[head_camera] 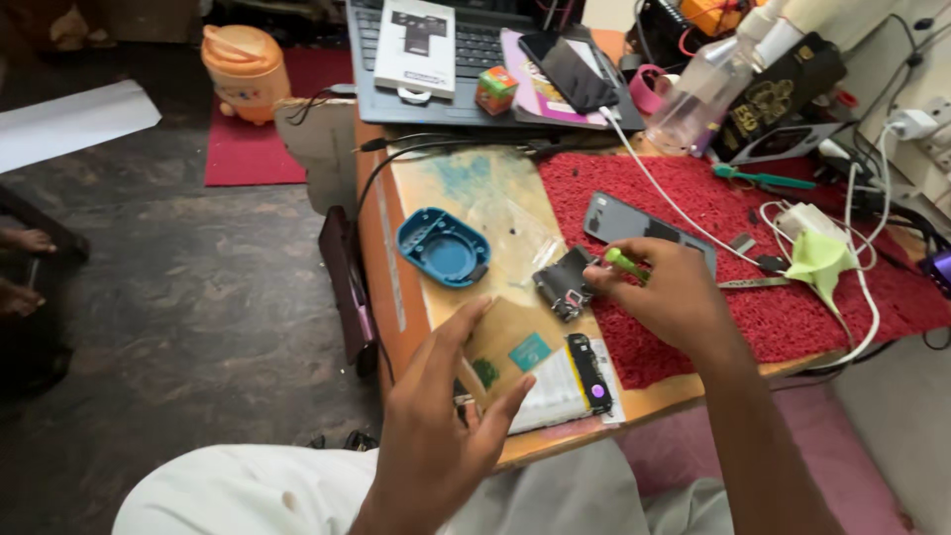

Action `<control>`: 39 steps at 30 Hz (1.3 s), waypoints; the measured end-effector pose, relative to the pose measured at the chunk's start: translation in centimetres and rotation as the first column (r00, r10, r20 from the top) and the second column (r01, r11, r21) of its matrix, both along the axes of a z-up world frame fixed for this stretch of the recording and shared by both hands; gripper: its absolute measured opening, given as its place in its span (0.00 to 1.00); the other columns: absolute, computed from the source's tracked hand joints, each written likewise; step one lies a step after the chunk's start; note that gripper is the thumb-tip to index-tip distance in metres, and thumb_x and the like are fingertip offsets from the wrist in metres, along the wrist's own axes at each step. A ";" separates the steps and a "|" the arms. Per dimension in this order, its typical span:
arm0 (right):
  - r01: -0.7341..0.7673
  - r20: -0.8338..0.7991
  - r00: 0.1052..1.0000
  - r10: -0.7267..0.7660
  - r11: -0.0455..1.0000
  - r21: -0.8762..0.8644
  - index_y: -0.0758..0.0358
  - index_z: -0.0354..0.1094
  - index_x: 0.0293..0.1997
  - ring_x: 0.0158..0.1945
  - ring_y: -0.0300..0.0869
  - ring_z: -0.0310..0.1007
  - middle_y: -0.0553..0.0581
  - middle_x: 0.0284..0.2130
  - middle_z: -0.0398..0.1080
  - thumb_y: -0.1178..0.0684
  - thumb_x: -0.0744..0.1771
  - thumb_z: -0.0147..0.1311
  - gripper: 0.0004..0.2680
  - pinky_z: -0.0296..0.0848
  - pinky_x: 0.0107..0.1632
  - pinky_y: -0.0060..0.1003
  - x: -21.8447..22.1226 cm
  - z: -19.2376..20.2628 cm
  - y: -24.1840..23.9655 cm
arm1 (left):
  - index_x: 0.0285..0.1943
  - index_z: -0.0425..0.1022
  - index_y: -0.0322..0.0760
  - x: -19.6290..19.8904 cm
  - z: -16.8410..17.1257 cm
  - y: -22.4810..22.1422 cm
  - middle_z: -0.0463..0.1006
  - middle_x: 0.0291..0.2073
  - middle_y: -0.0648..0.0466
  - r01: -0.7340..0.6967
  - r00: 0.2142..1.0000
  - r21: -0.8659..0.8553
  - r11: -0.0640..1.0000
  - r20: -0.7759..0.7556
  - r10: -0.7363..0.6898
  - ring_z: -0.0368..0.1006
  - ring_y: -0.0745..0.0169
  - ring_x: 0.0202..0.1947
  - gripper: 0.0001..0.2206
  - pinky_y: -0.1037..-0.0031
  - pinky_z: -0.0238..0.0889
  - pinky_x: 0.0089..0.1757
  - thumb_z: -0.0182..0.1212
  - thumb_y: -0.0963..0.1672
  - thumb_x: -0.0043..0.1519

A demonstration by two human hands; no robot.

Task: The person is repairing a disassembled smartphone by hand. They place a small black component onto the phone's internal frame and then use a green screwdriver to secure it with screws. The person works on the device while sitting on the floor.

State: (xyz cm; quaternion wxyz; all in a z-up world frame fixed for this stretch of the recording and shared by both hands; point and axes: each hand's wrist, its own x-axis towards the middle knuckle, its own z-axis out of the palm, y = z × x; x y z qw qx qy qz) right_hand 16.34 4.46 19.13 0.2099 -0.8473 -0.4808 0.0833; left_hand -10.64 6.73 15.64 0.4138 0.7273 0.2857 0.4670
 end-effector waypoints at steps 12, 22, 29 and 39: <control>-0.011 -0.447 0.888 0.104 0.978 0.207 0.66 0.77 0.44 0.31 0.30 0.69 0.48 0.30 0.77 0.53 0.66 0.63 0.08 0.68 0.36 0.28 7.6 -1.2 3.6 | 0.67 0.66 0.29 -1.9 -0.2 1.9 0.80 0.49 0.38 -0.039 0.999 0.081 0.996 0.001 0.039 0.80 0.44 0.50 0.30 0.62 0.72 0.48 0.73 0.43 0.56; 0.191 -0.195 0.970 -0.145 0.951 0.243 0.67 0.78 0.42 0.26 0.32 0.64 0.50 0.26 0.72 0.49 0.66 0.68 0.10 0.61 0.29 0.32 18.4 -4.4 7.6 | 0.64 0.69 0.31 -1.7 -0.7 3.4 0.78 0.52 0.40 -0.072 0.997 0.113 0.991 -0.009 0.073 0.76 0.43 0.54 0.28 0.61 0.69 0.53 0.72 0.39 0.53; 0.048 0.225 0.963 -0.149 0.915 0.401 0.71 0.74 0.53 0.35 0.33 0.72 0.52 0.36 0.74 0.50 0.68 0.69 0.15 0.69 0.38 0.31 12.0 -1.4 2.9 | 0.63 0.70 0.34 -0.1 -0.4 4.2 0.78 0.55 0.44 -0.001 0.998 0.154 0.988 -0.068 0.011 0.74 0.43 0.58 0.28 0.62 0.67 0.56 0.71 0.37 0.52; -0.116 -0.112 0.984 0.136 0.978 0.171 0.59 0.79 0.44 0.33 0.41 0.73 0.58 0.31 0.77 0.51 0.65 0.64 0.07 0.71 0.35 0.36 0.6 -0.7 -1.1 | 0.58 0.77 0.32 3.3 3.0 16.5 0.84 0.43 0.54 0.512 0.822 -0.051 0.858 -0.260 -0.506 0.81 0.69 0.45 0.18 0.77 0.73 0.47 0.53 0.37 0.58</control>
